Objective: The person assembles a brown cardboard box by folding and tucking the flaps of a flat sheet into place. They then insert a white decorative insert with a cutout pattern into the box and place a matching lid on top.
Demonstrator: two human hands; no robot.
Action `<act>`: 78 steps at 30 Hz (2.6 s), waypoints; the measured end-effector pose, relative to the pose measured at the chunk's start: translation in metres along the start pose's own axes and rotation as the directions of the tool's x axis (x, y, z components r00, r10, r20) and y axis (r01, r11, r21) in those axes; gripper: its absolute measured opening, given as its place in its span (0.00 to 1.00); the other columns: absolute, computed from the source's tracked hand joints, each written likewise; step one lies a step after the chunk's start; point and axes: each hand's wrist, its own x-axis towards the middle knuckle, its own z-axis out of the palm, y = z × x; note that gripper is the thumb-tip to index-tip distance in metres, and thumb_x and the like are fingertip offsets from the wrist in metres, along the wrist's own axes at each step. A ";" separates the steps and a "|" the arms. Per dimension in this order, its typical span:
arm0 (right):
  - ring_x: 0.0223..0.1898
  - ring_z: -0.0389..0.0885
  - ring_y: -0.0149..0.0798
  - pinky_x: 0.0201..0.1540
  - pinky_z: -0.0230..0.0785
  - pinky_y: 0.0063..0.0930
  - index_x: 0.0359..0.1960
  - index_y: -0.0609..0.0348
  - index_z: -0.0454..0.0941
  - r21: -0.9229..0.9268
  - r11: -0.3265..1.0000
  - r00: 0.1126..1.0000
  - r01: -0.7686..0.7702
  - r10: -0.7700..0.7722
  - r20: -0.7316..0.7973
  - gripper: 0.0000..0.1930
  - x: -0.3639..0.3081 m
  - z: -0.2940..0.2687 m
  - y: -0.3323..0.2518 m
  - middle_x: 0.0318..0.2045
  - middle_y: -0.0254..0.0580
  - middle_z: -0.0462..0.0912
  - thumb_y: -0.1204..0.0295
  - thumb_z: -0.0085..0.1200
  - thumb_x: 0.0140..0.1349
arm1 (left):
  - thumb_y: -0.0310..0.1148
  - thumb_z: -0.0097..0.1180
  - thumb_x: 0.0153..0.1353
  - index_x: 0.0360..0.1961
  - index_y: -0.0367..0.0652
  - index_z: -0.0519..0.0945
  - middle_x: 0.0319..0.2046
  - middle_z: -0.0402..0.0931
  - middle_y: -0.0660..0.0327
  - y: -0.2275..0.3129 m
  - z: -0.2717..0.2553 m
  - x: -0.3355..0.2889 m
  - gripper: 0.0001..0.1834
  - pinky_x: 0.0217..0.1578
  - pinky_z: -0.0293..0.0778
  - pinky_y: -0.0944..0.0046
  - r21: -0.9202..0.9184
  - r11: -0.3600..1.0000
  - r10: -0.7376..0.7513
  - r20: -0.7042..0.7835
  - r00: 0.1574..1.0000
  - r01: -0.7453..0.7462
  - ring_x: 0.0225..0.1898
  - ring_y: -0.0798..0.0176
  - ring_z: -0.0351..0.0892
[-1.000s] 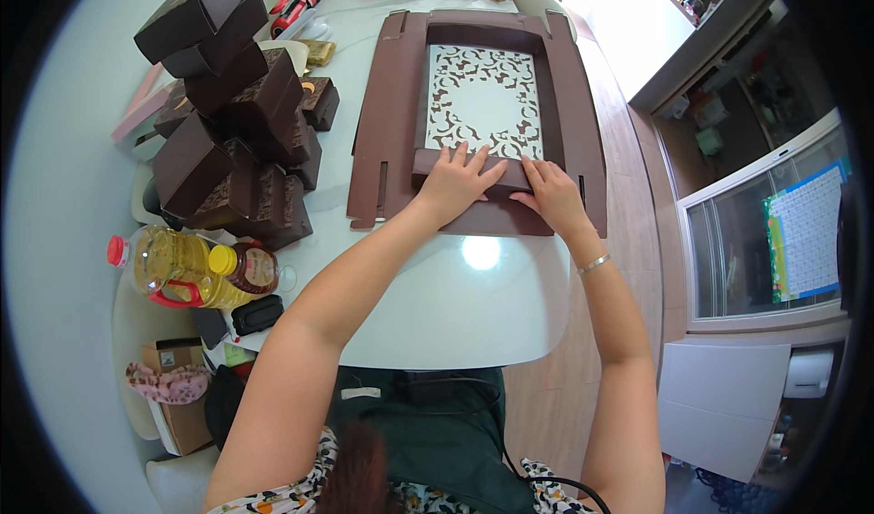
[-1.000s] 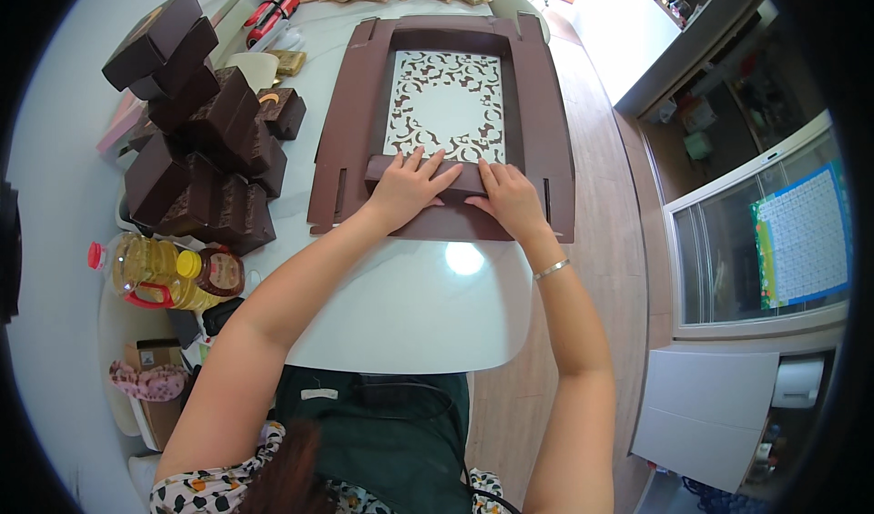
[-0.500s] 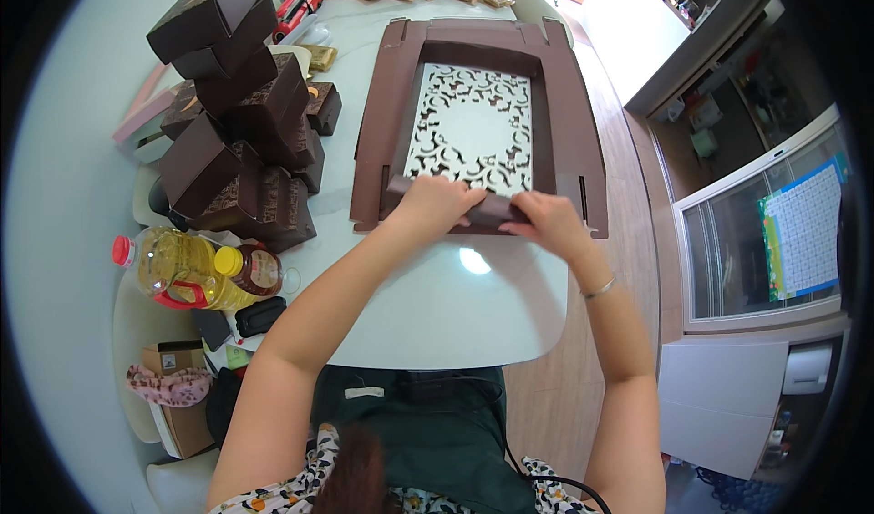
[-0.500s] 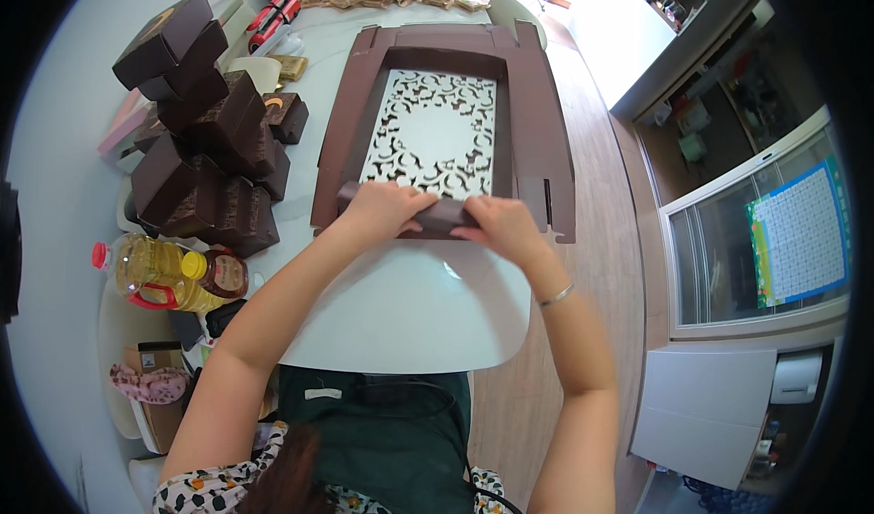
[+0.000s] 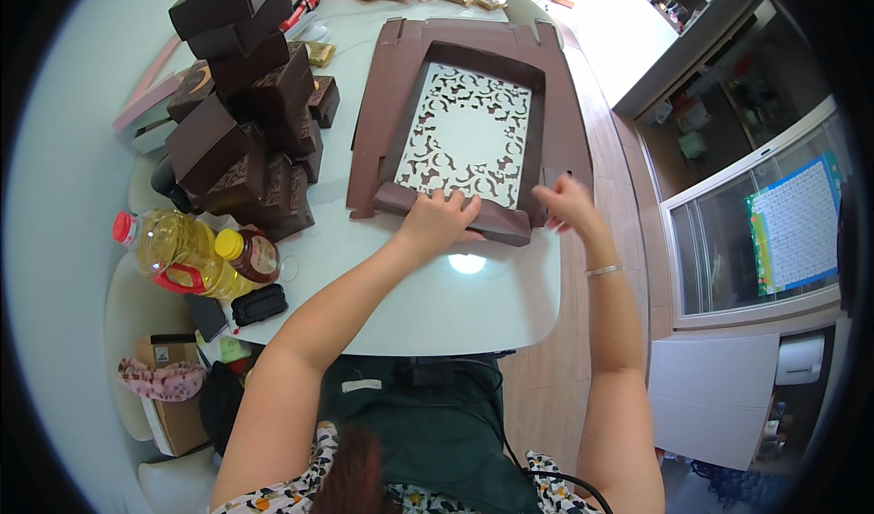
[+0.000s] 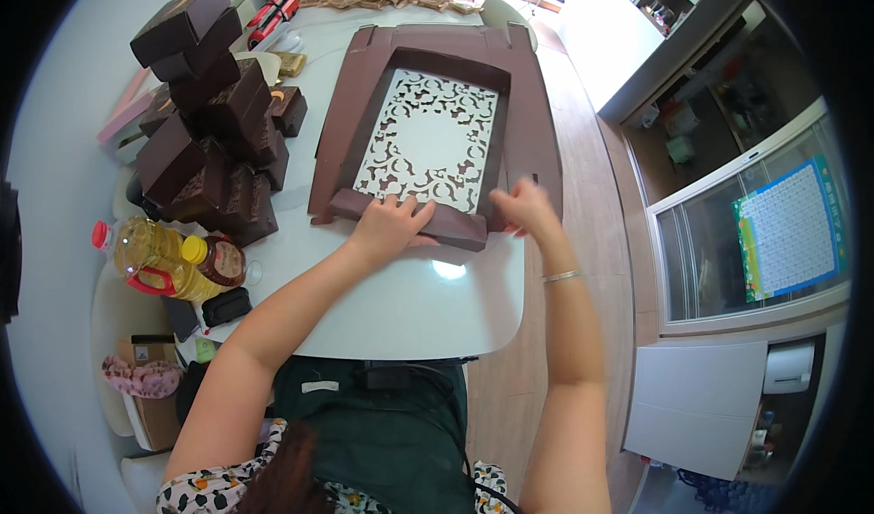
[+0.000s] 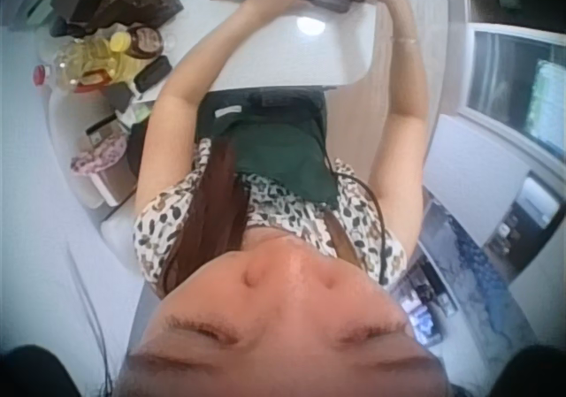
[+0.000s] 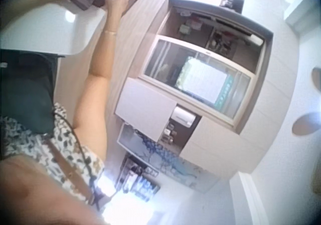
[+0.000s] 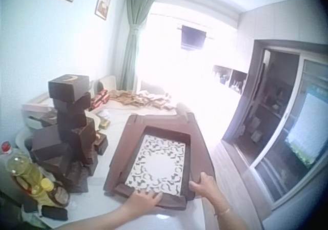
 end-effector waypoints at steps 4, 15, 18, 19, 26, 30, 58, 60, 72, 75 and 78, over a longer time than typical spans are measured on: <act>0.18 0.83 0.50 0.18 0.77 0.37 0.37 0.74 0.70 0.249 0.910 0.887 -0.330 0.209 0.412 0.21 -0.024 0.021 -0.013 0.21 0.55 0.79 0.60 0.49 0.62 | 0.64 0.55 0.51 0.53 0.52 0.77 0.29 0.76 0.62 0.001 0.007 0.001 0.35 0.24 0.72 0.63 0.029 0.999 0.018 -0.010 1.000 -0.018 0.28 0.59 0.77; 0.18 0.83 0.57 0.17 0.79 0.41 0.29 0.85 0.72 0.107 0.945 0.928 -0.309 0.275 0.253 0.17 -0.012 0.029 -0.030 0.26 0.67 0.79 0.72 0.45 0.59 | 0.64 0.54 0.54 0.57 0.56 0.74 0.33 0.77 0.61 0.002 -0.002 0.006 0.34 0.21 0.75 0.61 0.009 1.000 0.024 0.109 0.994 -0.025 0.27 0.57 0.79; 0.20 0.83 0.52 0.17 0.79 0.39 0.30 0.82 0.74 0.074 0.961 0.957 -0.265 0.254 0.138 0.17 -0.009 0.030 -0.029 0.27 0.61 0.81 0.70 0.52 0.56 | 0.62 0.55 0.55 0.57 0.53 0.74 0.37 0.77 0.60 0.003 -0.001 0.011 0.34 0.24 0.76 0.60 0.087 0.995 0.041 0.015 0.999 -0.042 0.33 0.56 0.80; 0.20 0.84 0.50 0.18 0.79 0.38 0.31 0.80 0.75 0.057 0.969 0.968 -0.241 0.236 0.091 0.18 -0.010 0.033 -0.027 0.27 0.58 0.81 0.68 0.54 0.54 | 0.62 0.55 0.55 0.56 0.51 0.74 0.38 0.77 0.60 0.004 0.001 0.009 0.34 0.25 0.77 0.59 0.114 0.992 0.051 -0.034 0.998 -0.047 0.35 0.56 0.79; 0.25 0.85 0.46 0.22 0.80 0.38 0.31 0.77 0.80 -0.069 0.978 0.977 -0.195 0.200 0.077 0.19 0.019 0.042 -0.011 0.28 0.55 0.84 0.66 0.63 0.49 | 0.63 0.56 0.54 0.55 0.45 0.74 0.39 0.76 0.61 0.006 0.014 0.008 0.37 0.31 0.78 0.53 0.026 0.997 0.068 0.023 0.997 -0.069 0.36 0.59 0.77; 0.27 0.86 0.48 0.26 0.80 0.38 0.31 0.73 0.82 -0.102 0.968 0.967 -0.231 0.240 0.087 0.19 0.015 0.034 -0.026 0.30 0.55 0.85 0.65 0.65 0.46 | 0.61 0.58 0.53 0.54 0.46 0.75 0.37 0.76 0.62 0.008 0.008 0.013 0.36 0.29 0.76 0.59 0.017 0.999 0.037 0.050 0.998 -0.038 0.35 0.60 0.77; 0.44 0.74 0.39 0.48 0.64 0.36 0.27 0.50 0.81 -0.500 0.243 0.550 0.831 -0.492 0.675 0.05 0.010 0.025 -0.043 0.33 0.32 0.79 0.69 0.53 0.53 | 0.51 0.72 0.34 0.44 0.45 0.77 0.34 0.74 0.64 0.036 0.019 0.010 0.35 0.30 0.77 0.58 0.079 0.988 0.139 -0.071 0.988 -0.133 0.35 0.62 0.74; 0.45 0.74 0.36 0.48 0.63 0.35 0.27 0.48 0.82 -0.521 0.193 0.544 0.832 -0.472 0.694 0.05 0.014 0.030 -0.039 0.35 0.29 0.79 0.69 0.53 0.52 | 0.51 0.72 0.34 0.44 0.46 0.78 0.34 0.74 0.64 0.037 0.025 0.007 0.35 0.28 0.77 0.57 0.075 0.990 0.123 -0.085 0.989 -0.117 0.34 0.62 0.74; 0.47 0.73 0.34 0.52 0.60 0.32 0.30 0.48 0.82 -0.537 0.040 0.502 0.842 -0.418 0.757 0.07 0.017 0.037 -0.047 0.36 0.28 0.79 0.71 0.54 0.49 | 0.35 0.59 0.45 0.35 0.45 0.80 0.26 0.73 0.64 0.039 0.033 0.006 0.14 0.19 0.71 0.61 0.042 0.997 0.077 -0.170 0.982 -0.071 0.27 0.63 0.72; 0.47 0.73 0.34 0.52 0.60 0.33 0.29 0.49 0.82 -0.534 0.040 0.509 0.844 -0.370 0.777 0.07 0.017 0.038 -0.052 0.36 0.28 0.79 0.71 0.54 0.48 | 0.35 0.59 0.44 0.34 0.45 0.80 0.26 0.72 0.64 0.040 0.033 0.006 0.14 0.19 0.71 0.61 0.031 0.998 0.059 -0.164 0.985 -0.055 0.27 0.62 0.71; 0.48 0.73 0.35 0.52 0.61 0.33 0.29 0.50 0.82 -0.549 0.057 0.537 0.834 -0.317 0.782 0.08 0.018 0.039 -0.054 0.37 0.30 0.79 0.71 0.54 0.47 | 0.35 0.59 0.45 0.34 0.45 0.79 0.26 0.72 0.63 0.039 0.031 0.009 0.13 0.19 0.71 0.61 0.029 0.998 0.063 -0.172 0.983 -0.059 0.27 0.62 0.71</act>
